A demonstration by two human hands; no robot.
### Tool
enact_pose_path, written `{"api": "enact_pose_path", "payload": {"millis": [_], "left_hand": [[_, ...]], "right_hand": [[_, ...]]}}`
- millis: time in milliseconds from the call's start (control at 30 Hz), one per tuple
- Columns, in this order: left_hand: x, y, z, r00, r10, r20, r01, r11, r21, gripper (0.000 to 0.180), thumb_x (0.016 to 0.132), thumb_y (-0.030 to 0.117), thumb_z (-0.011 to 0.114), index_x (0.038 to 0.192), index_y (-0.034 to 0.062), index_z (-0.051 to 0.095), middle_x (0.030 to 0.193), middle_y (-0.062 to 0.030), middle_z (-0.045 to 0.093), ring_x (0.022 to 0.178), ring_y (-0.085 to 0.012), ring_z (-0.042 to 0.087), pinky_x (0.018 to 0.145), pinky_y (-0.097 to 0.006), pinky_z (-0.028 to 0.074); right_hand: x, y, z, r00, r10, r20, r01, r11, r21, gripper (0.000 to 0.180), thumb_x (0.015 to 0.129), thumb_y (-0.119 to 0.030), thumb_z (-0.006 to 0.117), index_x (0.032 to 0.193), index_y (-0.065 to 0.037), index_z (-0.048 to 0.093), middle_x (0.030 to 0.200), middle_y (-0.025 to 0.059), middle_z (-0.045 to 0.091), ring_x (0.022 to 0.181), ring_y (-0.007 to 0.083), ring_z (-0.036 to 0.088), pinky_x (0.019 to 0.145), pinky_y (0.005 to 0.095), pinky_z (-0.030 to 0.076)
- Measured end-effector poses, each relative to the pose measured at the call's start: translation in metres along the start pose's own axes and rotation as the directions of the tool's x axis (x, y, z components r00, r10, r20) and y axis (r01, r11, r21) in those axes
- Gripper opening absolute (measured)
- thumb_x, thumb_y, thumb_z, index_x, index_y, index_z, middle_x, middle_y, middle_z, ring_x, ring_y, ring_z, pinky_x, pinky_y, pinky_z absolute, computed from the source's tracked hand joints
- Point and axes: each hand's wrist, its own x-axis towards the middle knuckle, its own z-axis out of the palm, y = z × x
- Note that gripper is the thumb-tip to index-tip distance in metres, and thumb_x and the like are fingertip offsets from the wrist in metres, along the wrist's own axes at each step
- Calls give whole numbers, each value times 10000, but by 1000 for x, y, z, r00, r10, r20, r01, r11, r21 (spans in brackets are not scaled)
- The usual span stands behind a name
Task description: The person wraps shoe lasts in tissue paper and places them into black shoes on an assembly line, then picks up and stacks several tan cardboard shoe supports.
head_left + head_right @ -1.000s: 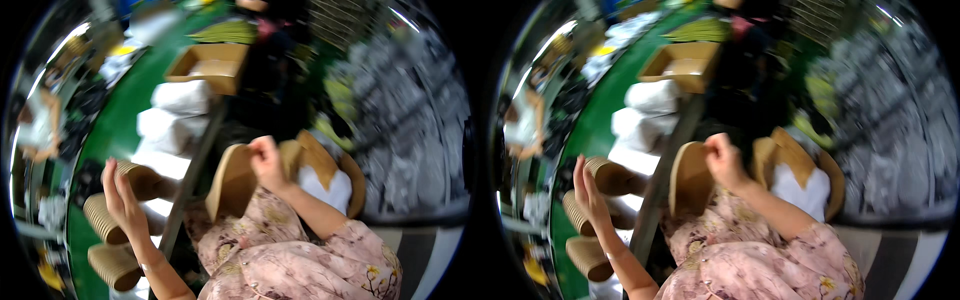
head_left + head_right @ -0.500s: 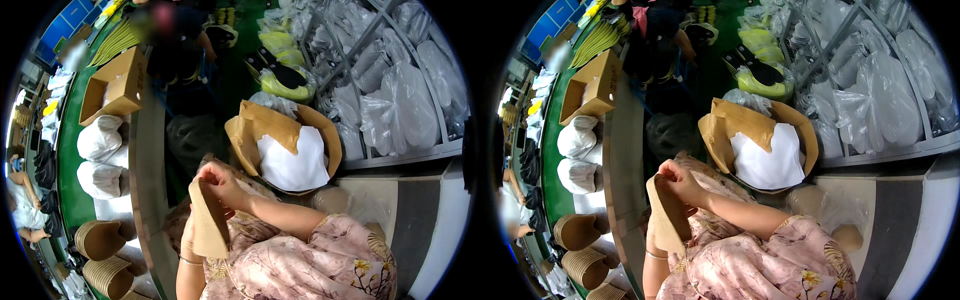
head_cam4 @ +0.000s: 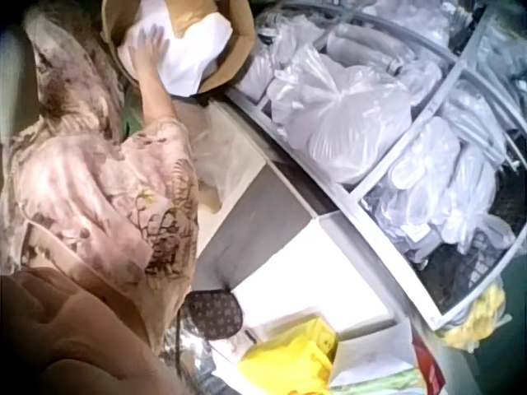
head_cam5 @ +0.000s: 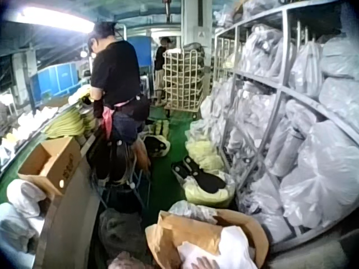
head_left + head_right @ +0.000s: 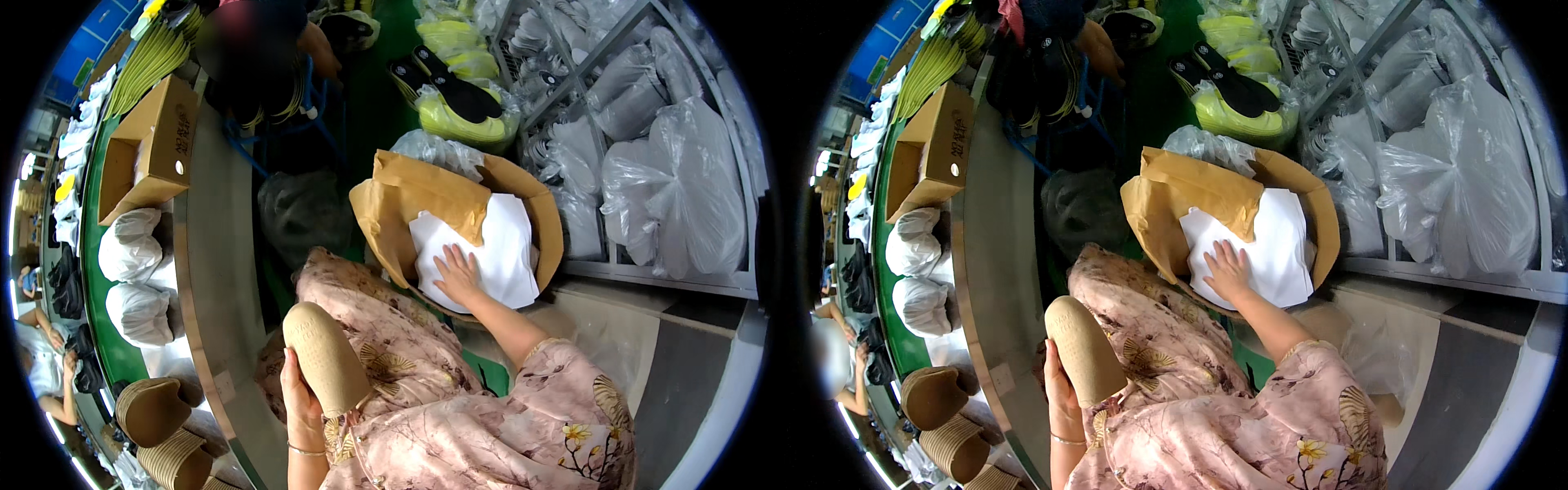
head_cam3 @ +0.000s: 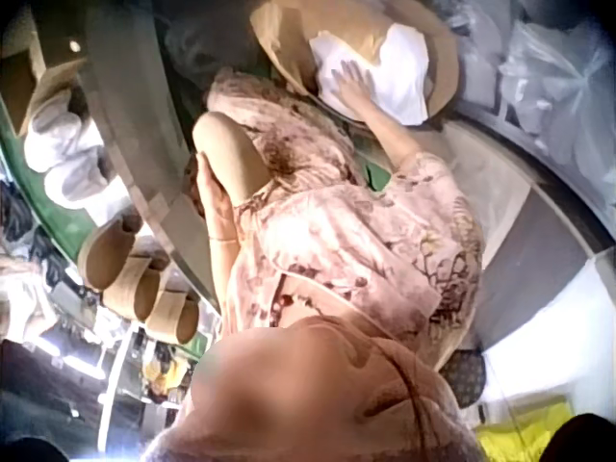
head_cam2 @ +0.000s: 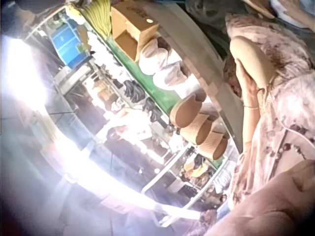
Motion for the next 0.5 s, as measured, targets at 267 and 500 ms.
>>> {"api": "enact_pose_path", "payload": {"millis": [267, 500], "left_hand": [[1, -7, 19, 999, 31, -21, -28, 991, 130, 405, 926, 306, 498, 1175, -13, 492, 1106, -126, 593, 964, -217, 598, 826, -358, 500], [6, -13, 21, 999, 35, 27, -39, 988, 148, 349, 920, 248, 517, 1143, -21, 519, 1072, -123, 611, 946, -205, 608, 824, -338, 503]], "right_hand": [[-20, 46, 14, 964, -246, -102, 222, 955, -196, 364, 809, -250, 579, 1161, -158, 569, 1364, 72, 410, 1290, 263, 333, 1021, 473, 262], [-4, 73, -1, 976, -23, -215, 96, 938, 334, 200, 798, -135, 577, 980, -105, 656, 1164, 85, 550, 1126, 287, 468, 899, 409, 394]]}}
